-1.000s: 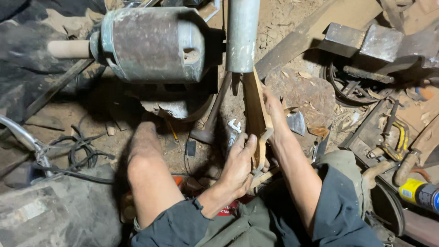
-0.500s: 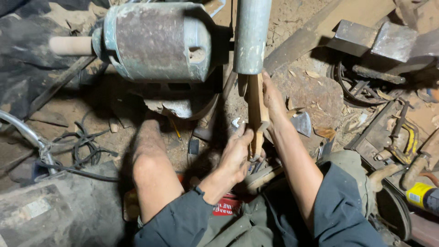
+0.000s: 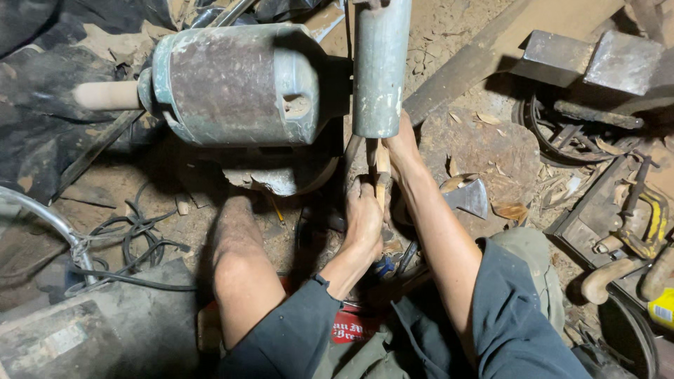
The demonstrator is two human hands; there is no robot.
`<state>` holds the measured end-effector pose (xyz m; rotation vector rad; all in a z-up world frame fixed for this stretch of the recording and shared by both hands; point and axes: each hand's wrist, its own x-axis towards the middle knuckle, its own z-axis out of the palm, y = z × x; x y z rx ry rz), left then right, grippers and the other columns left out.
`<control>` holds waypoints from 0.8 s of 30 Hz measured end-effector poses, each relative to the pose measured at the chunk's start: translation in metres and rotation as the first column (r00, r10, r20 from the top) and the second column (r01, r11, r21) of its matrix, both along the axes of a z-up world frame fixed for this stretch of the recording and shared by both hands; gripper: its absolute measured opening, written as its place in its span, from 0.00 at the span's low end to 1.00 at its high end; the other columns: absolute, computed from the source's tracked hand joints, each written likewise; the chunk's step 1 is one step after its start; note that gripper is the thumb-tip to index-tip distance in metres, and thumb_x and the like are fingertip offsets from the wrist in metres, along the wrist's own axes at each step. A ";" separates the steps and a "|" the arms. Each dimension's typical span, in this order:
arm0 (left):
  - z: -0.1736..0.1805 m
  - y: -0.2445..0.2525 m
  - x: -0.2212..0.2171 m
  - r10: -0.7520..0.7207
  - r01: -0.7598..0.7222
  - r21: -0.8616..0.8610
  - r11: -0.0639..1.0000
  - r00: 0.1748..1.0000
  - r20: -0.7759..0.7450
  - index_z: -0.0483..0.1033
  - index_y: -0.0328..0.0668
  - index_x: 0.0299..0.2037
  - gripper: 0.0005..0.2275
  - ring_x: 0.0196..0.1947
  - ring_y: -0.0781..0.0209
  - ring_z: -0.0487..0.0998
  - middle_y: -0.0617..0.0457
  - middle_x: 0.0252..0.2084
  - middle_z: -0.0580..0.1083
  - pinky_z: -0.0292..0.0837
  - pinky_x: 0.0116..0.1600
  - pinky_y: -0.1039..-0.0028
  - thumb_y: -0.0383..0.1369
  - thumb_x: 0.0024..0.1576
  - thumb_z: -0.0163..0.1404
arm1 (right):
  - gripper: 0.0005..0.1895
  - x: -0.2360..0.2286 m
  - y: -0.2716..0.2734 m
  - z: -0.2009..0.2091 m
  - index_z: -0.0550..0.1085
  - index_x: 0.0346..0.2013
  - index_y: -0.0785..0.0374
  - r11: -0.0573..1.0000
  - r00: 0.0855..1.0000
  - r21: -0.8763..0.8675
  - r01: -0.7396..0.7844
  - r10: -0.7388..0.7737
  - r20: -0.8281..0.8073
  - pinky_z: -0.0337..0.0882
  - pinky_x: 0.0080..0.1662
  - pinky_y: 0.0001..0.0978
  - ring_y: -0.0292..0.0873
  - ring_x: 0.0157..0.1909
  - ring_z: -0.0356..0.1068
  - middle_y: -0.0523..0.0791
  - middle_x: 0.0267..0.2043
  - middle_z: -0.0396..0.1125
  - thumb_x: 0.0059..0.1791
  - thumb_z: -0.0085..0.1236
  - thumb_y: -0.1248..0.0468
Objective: The person uses a belt sander to smooth and shape a curved wooden piece. They repeatedly press the wood against the moving belt, rotate it to work different edges, and inspect the surface between passes.
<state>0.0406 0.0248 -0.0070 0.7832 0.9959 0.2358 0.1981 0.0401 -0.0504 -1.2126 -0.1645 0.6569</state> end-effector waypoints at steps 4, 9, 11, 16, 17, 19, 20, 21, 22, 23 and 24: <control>0.002 0.003 0.004 0.025 -0.024 -0.019 1.000 0.998 0.054 0.66 0.36 0.42 0.11 0.17 0.67 0.63 0.54 0.23 0.67 0.57 0.21 0.75 0.34 0.67 0.34 | 0.12 0.001 -0.001 0.007 0.73 0.47 0.68 1.000 0.999 0.004 -0.029 0.029 -0.031 0.71 0.36 0.29 0.34 0.34 0.69 0.43 0.37 0.71 0.54 0.51 0.63; -0.001 0.006 0.010 0.011 -0.013 0.025 1.000 0.998 0.058 0.65 0.37 0.34 0.12 0.15 0.65 0.61 0.53 0.21 0.65 0.55 0.19 0.73 0.34 0.67 0.33 | 0.11 0.006 0.004 0.009 0.73 0.47 0.70 0.996 0.998 0.069 -0.058 0.057 0.024 0.71 0.37 0.29 0.35 0.35 0.69 0.43 0.37 0.70 0.55 0.52 0.64; -0.001 0.006 0.010 0.011 -0.013 0.020 1.000 0.997 0.072 0.65 0.37 0.33 0.13 0.14 0.65 0.60 0.53 0.20 0.65 0.54 0.19 0.73 0.33 0.67 0.33 | 0.11 0.006 0.004 0.006 0.73 0.46 0.69 0.998 0.999 0.058 -0.024 0.027 -0.042 0.71 0.35 0.30 0.35 0.33 0.69 0.43 0.36 0.70 0.54 0.51 0.63; 0.007 0.003 0.005 0.046 -0.046 -0.003 0.999 0.991 0.129 0.66 0.37 0.34 0.10 0.14 0.65 0.61 0.53 0.20 0.65 0.55 0.19 0.74 0.31 0.65 0.34 | 0.11 0.005 0.000 0.000 0.74 0.46 0.71 0.998 0.986 -0.008 -0.062 0.063 0.152 0.71 0.38 0.29 0.34 0.36 0.67 0.43 0.37 0.70 0.56 0.51 0.65; 0.009 0.002 0.004 0.044 -0.043 -0.010 0.999 0.991 0.129 0.66 0.38 0.35 0.10 0.14 0.65 0.60 0.53 0.20 0.65 0.55 0.19 0.74 0.30 0.65 0.33 | 0.11 0.007 0.000 0.000 0.74 0.46 0.72 0.996 0.969 -0.069 -0.064 0.079 0.234 0.70 0.38 0.29 0.33 0.36 0.66 0.43 0.37 0.70 0.57 0.51 0.65; 0.014 -0.002 -0.002 0.044 -0.041 -0.030 0.999 0.992 0.122 0.66 0.39 0.37 0.09 0.14 0.65 0.60 0.53 0.20 0.65 0.55 0.19 0.74 0.29 0.63 0.32 | 0.12 0.005 -0.001 0.001 0.74 0.47 0.72 0.989 0.977 -0.140 -0.051 0.079 0.197 0.72 0.40 0.29 0.34 0.36 0.68 0.44 0.37 0.71 0.56 0.50 0.64; 0.017 -0.004 -0.006 0.047 -0.042 -0.047 0.998 0.992 0.115 0.66 0.39 0.37 0.09 0.15 0.66 0.60 0.54 0.21 0.65 0.55 0.19 0.74 0.29 0.63 0.32 | 0.13 0.001 -0.003 0.002 0.74 0.47 0.72 0.983 0.981 -0.177 -0.047 0.079 0.176 0.74 0.41 0.29 0.35 0.36 0.69 0.45 0.37 0.72 0.56 0.49 0.63; 0.019 -0.005 -0.008 0.048 -0.041 -0.060 0.997 0.992 0.114 0.66 0.40 0.38 0.08 0.15 0.66 0.60 0.54 0.21 0.65 0.55 0.20 0.75 0.29 0.63 0.32 | 0.14 -0.002 -0.003 0.004 0.74 0.48 0.72 0.990 0.985 -0.137 -0.042 0.064 0.158 0.73 0.42 0.28 0.34 0.37 0.69 0.44 0.38 0.72 0.56 0.49 0.63; 0.021 -0.005 -0.010 0.049 -0.041 -0.073 0.996 0.992 0.113 0.66 0.40 0.38 0.08 0.15 0.66 0.60 0.54 0.21 0.65 0.55 0.20 0.75 0.29 0.63 0.32 | 0.14 -0.006 -0.003 0.007 0.74 0.49 0.72 0.995 0.989 -0.096 -0.037 0.050 0.139 0.73 0.42 0.28 0.34 0.38 0.69 0.44 0.39 0.72 0.56 0.49 0.63; 0.023 -0.006 -0.013 0.048 -0.039 -0.084 0.996 0.993 0.104 0.66 0.41 0.38 0.08 0.14 0.67 0.59 0.55 0.20 0.64 0.54 0.19 0.75 0.30 0.63 0.32 | 0.15 -0.011 -0.005 0.009 0.74 0.50 0.71 0.998 0.992 -0.058 -0.033 0.040 0.119 0.73 0.43 0.28 0.33 0.39 0.69 0.43 0.40 0.72 0.56 0.49 0.62; 0.023 -0.008 -0.016 0.047 -0.038 -0.094 0.995 0.994 0.096 0.65 0.41 0.37 0.08 0.14 0.67 0.58 0.55 0.20 0.64 0.53 0.19 0.76 0.30 0.63 0.32 | 0.16 -0.015 -0.006 0.012 0.73 0.52 0.70 0.997 0.992 -0.065 -0.036 0.043 0.115 0.72 0.42 0.27 0.33 0.38 0.68 0.42 0.40 0.72 0.56 0.47 0.60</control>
